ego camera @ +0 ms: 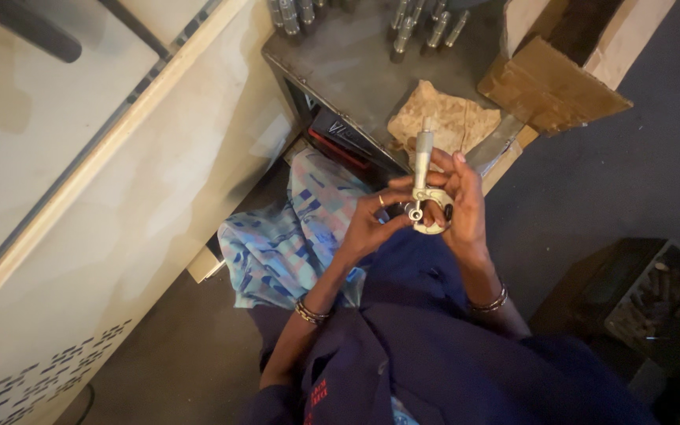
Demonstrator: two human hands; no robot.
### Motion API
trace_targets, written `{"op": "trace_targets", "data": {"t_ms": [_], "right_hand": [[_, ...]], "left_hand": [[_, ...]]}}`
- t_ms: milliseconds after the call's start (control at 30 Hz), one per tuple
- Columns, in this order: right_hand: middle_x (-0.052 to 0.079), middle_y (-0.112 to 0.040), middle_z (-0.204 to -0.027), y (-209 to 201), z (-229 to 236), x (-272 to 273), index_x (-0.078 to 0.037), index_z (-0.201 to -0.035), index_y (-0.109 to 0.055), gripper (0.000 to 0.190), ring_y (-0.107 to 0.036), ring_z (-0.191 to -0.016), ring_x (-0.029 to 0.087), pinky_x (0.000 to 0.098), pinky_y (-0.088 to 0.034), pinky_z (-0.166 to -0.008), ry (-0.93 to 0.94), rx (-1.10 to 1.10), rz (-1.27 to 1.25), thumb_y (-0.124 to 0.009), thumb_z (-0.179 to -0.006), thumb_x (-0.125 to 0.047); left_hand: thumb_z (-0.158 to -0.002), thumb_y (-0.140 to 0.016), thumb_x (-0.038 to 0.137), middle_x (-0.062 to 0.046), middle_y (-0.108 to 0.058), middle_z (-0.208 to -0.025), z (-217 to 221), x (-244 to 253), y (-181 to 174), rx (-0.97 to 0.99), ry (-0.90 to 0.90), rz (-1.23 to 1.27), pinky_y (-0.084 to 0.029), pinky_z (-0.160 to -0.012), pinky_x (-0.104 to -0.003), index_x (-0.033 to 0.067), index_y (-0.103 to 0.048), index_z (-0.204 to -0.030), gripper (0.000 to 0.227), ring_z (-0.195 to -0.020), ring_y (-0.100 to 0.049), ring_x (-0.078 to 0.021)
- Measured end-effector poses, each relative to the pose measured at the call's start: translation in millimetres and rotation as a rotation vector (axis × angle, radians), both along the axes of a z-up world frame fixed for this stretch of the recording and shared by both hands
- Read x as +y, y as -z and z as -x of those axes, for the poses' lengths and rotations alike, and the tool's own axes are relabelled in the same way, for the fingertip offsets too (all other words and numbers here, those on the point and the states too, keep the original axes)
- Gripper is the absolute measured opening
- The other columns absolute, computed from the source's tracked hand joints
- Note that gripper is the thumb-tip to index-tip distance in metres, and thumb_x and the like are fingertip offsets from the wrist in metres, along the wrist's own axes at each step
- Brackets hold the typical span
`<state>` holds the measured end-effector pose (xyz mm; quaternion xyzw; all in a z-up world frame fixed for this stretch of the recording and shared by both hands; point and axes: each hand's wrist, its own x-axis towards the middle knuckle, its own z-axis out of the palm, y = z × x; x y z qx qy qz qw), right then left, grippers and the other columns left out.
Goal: The person uses a vernier caliper to measure the diameter of small cylindrical metal parts. They pick up each part from a metal tray, measure it, and place it into a cardboard box. The process is repeated for several parts.
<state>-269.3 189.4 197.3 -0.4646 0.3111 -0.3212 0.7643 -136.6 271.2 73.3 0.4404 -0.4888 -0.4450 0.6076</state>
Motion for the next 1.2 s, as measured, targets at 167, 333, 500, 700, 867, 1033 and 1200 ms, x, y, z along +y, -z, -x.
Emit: {"op": "trace_targets", "data": {"t_ms": [167,333,500,700,867,1033,1200], "right_hand": [[0.028,-0.072,-0.108,2.3,2.6,3.3,0.007,-0.155,-0.041,0.078,-0.077,-0.090,0.032,0.0228,-0.057,-0.057,-0.009,-0.013,0.010,-0.020,-0.106,-0.049],[0.029,-0.073,-0.109,7.1,3.4,2.2,0.008,-0.156,-0.042,0.078,-0.074,-0.085,0.032,0.0195,-0.049,-0.046,0.006,-0.005,0.050,-0.021,-0.108,-0.049],[0.030,-0.071,-0.110,7.1,3.3,2.5,0.008,-0.155,-0.039,0.078,-0.077,-0.088,0.035,0.0202,-0.052,-0.047,-0.002,-0.020,0.002,-0.021,-0.105,-0.050],[0.031,-0.071,-0.111,3.4,1.0,3.3,0.008,-0.156,-0.040,0.078,-0.076,-0.087,0.036,0.0188,-0.049,-0.045,0.007,-0.011,0.021,-0.023,-0.107,-0.051],[0.030,-0.071,-0.109,1.2,-1.3,4.3,0.006,-0.156,-0.038,0.079,-0.076,-0.087,0.035,0.0232,-0.059,-0.054,0.021,0.006,0.015,-0.024,-0.105,-0.053],[0.029,-0.071,-0.110,-0.3,-2.9,3.3,0.006,-0.155,-0.039,0.078,-0.076,-0.086,0.035,0.0214,-0.054,-0.048,0.020,-0.007,0.013,-0.023,-0.107,-0.053],[0.028,-0.072,-0.111,-1.3,-3.4,3.5,0.006,-0.155,-0.042,0.077,-0.075,-0.083,0.028,0.0198,-0.052,-0.048,0.031,-0.005,0.029,-0.023,-0.110,-0.053]], "left_hand": [[-0.089,-0.081,0.008,-0.007,-0.076,-0.116,-0.7,0.1,2.3,-0.011,0.012,0.054,-0.054,-0.102,-0.035,0.0037,-0.073,-0.118,0.031,-0.110,-0.070,-0.0159],[-0.089,-0.081,0.011,-0.004,-0.078,-0.112,-0.6,0.5,1.6,0.016,0.029,0.004,-0.057,-0.098,-0.034,0.0060,-0.074,-0.121,0.033,-0.104,-0.072,-0.0146],[-0.090,-0.081,0.010,-0.006,-0.077,-0.112,-1.5,0.5,1.5,0.034,0.041,0.041,-0.056,-0.099,-0.034,0.0051,-0.073,-0.123,0.034,-0.106,-0.072,-0.0151],[-0.091,-0.079,0.009,-0.007,-0.077,-0.110,-1.6,0.4,1.6,0.055,0.052,0.005,-0.057,-0.096,-0.033,0.0031,-0.073,-0.122,0.032,-0.103,-0.072,-0.0147],[-0.091,-0.079,0.008,-0.006,-0.076,-0.110,-1.0,0.8,3.2,0.063,0.059,-0.007,-0.057,-0.095,-0.032,0.0028,-0.072,-0.123,0.033,-0.103,-0.071,-0.0147],[-0.091,-0.079,0.007,-0.007,-0.077,-0.109,0.5,0.8,5.5,0.104,0.065,-0.026,-0.059,-0.094,-0.033,0.0029,-0.072,-0.124,0.033,-0.103,-0.072,-0.0152],[-0.091,-0.079,0.007,-0.007,-0.075,-0.113,0.8,1.1,8.9,0.133,0.070,-0.035,-0.058,-0.097,-0.034,0.0032,-0.071,-0.124,0.034,-0.106,-0.071,-0.0163]]}}
